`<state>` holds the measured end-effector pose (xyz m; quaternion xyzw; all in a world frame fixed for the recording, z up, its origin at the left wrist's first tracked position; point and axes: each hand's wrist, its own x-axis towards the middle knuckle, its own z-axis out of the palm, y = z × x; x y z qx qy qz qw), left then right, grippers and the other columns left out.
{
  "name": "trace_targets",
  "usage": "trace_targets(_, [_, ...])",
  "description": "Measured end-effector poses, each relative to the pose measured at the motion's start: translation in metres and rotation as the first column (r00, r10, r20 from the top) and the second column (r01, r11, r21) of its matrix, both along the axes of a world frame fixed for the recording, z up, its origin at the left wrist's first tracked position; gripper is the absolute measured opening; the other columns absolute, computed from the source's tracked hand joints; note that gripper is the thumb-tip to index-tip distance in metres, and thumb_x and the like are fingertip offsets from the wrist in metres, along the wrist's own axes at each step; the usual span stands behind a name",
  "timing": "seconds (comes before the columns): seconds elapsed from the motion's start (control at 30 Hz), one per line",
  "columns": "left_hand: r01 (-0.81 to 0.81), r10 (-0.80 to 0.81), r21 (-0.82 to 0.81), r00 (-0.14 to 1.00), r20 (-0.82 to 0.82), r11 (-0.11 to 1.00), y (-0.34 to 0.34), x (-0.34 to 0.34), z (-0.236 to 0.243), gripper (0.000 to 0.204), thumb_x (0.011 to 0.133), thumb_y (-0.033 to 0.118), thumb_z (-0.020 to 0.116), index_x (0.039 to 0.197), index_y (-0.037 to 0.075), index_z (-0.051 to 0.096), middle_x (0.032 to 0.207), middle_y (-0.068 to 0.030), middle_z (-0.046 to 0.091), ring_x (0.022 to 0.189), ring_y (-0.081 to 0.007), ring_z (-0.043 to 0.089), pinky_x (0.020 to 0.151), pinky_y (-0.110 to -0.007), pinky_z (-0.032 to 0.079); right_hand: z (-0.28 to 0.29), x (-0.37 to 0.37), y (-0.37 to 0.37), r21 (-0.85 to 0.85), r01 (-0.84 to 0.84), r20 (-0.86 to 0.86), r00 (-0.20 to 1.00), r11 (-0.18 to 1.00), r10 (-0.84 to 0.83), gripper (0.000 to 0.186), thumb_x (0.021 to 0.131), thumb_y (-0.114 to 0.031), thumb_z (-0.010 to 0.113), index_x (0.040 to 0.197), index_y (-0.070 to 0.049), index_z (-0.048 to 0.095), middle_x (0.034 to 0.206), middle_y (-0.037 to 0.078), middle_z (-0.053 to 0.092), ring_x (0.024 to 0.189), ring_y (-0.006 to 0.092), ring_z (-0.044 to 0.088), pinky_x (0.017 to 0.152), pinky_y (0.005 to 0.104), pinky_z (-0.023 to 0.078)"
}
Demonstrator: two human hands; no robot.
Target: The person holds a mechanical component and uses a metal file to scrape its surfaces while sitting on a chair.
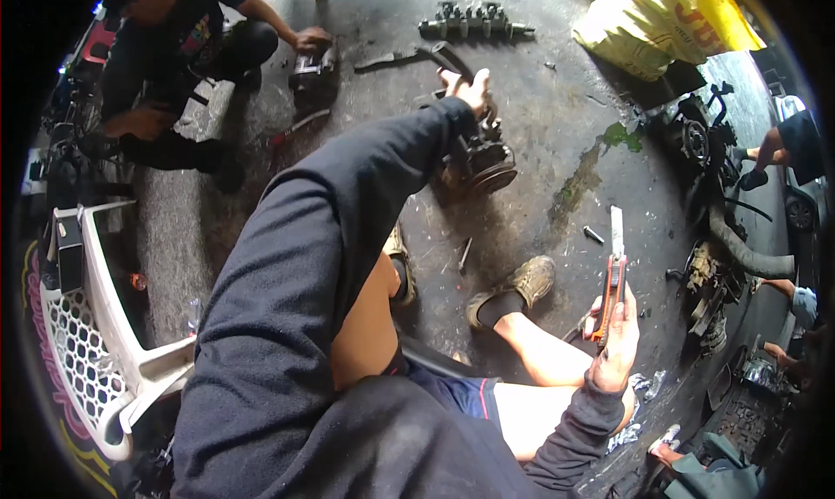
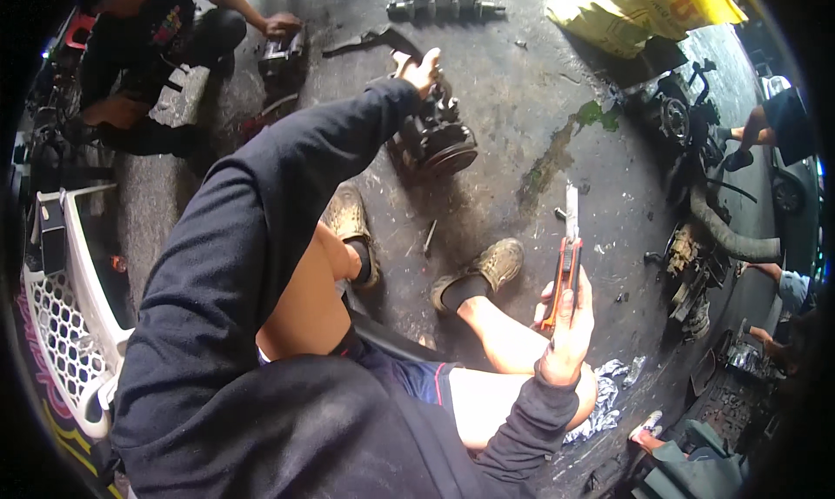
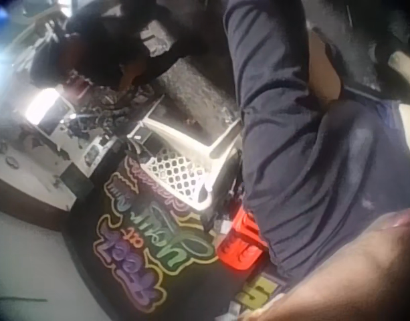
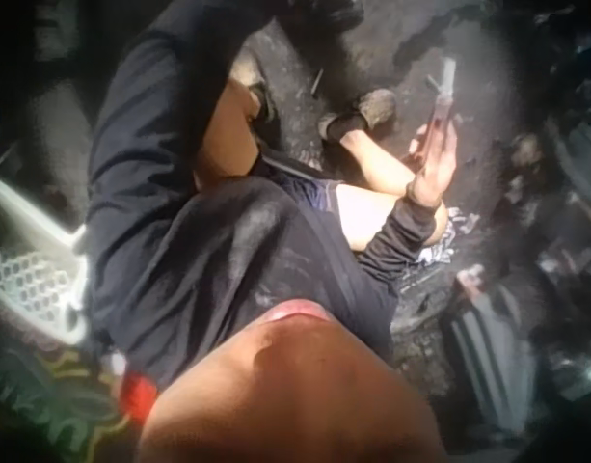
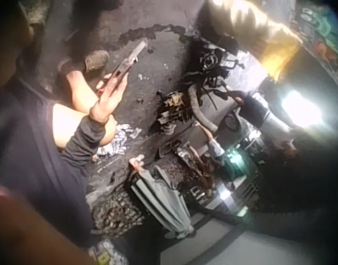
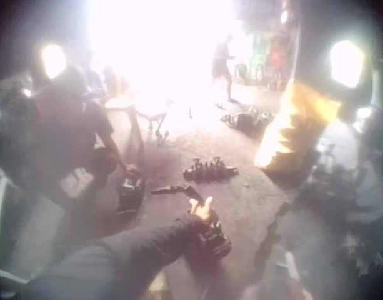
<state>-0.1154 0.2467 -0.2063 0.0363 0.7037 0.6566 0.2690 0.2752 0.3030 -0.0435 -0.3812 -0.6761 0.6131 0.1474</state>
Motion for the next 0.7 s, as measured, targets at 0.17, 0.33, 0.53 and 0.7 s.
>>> trace_targets(0.17, [-0.097,0.006,-0.331,0.964,-0.265,0.939,0.037,-0.033,-0.071,0.123,0.080,0.066,0.062,0.137,-0.022,-0.004,0.136,-0.0420,0.033,0.122,-0.0426,0.047,0.112,-0.040,0.025,-0.001,-0.032,-0.009,-0.077,-0.136,-0.072,0.989,0.988,0.131,0.060,0.098,-0.042,0.050,0.138,0.002,0.039,0.089,0.005,0.054,0.064,0.0091,0.052,0.057,0.0212,0.042])
trace_targets(0.33, [0.086,-0.102,-0.059,0.925,-0.367,0.995,0.092,-0.033,-0.019,0.106,0.047,0.035,0.096,0.128,0.005,0.034,0.103,-0.0099,0.052,0.096,-0.0209,0.055,0.082,-0.036,0.052,0.003,-0.033,-0.004,-0.045,-0.089,-0.019,0.996,0.995,0.089,0.062,0.097,-0.041,0.053,0.140,0.001,0.038,0.091,0.006,0.057,0.065,0.0103,0.053,0.057,0.0216,0.043])
trace_targets(0.53, [0.685,-0.639,-0.131,0.570,-0.516,0.716,0.098,-0.049,-0.007,0.048,0.071,0.049,0.081,0.064,0.007,0.061,0.059,0.0012,0.052,0.058,-0.0078,0.047,0.058,-0.027,0.039,0.021,-0.045,-0.010,-0.055,-0.072,-0.111,0.992,0.996,0.065,0.073,0.092,-0.049,0.057,0.140,0.003,0.037,0.091,0.007,0.057,0.067,0.0092,0.053,0.059,0.0214,0.043])
trace_targets(0.7, [0.566,-0.632,-0.296,0.603,-0.488,0.769,0.128,-0.020,-0.001,0.055,0.069,0.057,0.079,0.065,0.004,0.065,0.059,-0.0038,0.058,0.059,-0.0128,0.054,0.058,-0.031,0.044,0.032,-0.046,-0.005,-0.048,-0.050,-0.099,0.994,0.998,0.045,0.077,0.091,-0.052,0.056,0.141,0.004,0.035,0.093,0.009,0.057,0.068,0.0101,0.052,0.059,0.0221,0.043])
